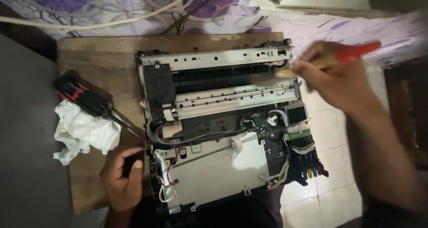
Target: Disassembling the internal mechanical components of a printer and cleaning them with a brush.
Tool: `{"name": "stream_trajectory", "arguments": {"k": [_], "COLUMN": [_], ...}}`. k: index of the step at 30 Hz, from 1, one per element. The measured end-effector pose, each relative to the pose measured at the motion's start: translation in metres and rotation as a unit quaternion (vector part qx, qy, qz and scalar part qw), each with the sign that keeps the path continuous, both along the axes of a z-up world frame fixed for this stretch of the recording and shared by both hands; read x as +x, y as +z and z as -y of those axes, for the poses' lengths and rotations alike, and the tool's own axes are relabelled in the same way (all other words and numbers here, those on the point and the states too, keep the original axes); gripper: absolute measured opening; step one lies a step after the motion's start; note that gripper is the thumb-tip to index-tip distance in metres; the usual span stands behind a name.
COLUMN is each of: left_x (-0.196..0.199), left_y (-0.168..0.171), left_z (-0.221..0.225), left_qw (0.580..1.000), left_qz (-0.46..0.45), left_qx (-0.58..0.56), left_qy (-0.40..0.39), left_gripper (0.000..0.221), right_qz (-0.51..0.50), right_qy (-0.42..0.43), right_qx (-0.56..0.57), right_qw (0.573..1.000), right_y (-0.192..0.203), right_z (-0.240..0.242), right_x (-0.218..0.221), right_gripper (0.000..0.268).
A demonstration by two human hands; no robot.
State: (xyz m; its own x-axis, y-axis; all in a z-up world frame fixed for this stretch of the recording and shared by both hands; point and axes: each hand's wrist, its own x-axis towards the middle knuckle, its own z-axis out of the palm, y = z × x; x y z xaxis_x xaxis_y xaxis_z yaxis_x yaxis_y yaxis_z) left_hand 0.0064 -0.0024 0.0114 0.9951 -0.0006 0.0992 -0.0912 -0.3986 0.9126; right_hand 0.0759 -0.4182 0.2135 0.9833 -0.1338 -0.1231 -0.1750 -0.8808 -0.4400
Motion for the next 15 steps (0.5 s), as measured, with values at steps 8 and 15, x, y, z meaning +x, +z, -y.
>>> {"name": "stream_trajectory", "arguments": {"k": [8, 15], "left_x": [0.001, 0.003], "left_y": [-0.006, -0.003], "left_z": [0.000, -0.002], "left_qw": [1.000, 0.999], "left_qz": [0.003, 0.026], "left_qx": [0.012, 0.027], "left_qy": [0.018, -0.013], "left_gripper": [0.018, 0.013], "right_qz": [0.067, 0.037], "right_qy": [0.145, -0.032], "right_qx": [0.168, 0.068], "right_qw": [0.973, 0.997], "right_y": [-0.059, -0.035], "right_z": [-0.040, 0.059], "right_x": [0.069, 0.042], "right_gripper": [0.019, 0.014]}}
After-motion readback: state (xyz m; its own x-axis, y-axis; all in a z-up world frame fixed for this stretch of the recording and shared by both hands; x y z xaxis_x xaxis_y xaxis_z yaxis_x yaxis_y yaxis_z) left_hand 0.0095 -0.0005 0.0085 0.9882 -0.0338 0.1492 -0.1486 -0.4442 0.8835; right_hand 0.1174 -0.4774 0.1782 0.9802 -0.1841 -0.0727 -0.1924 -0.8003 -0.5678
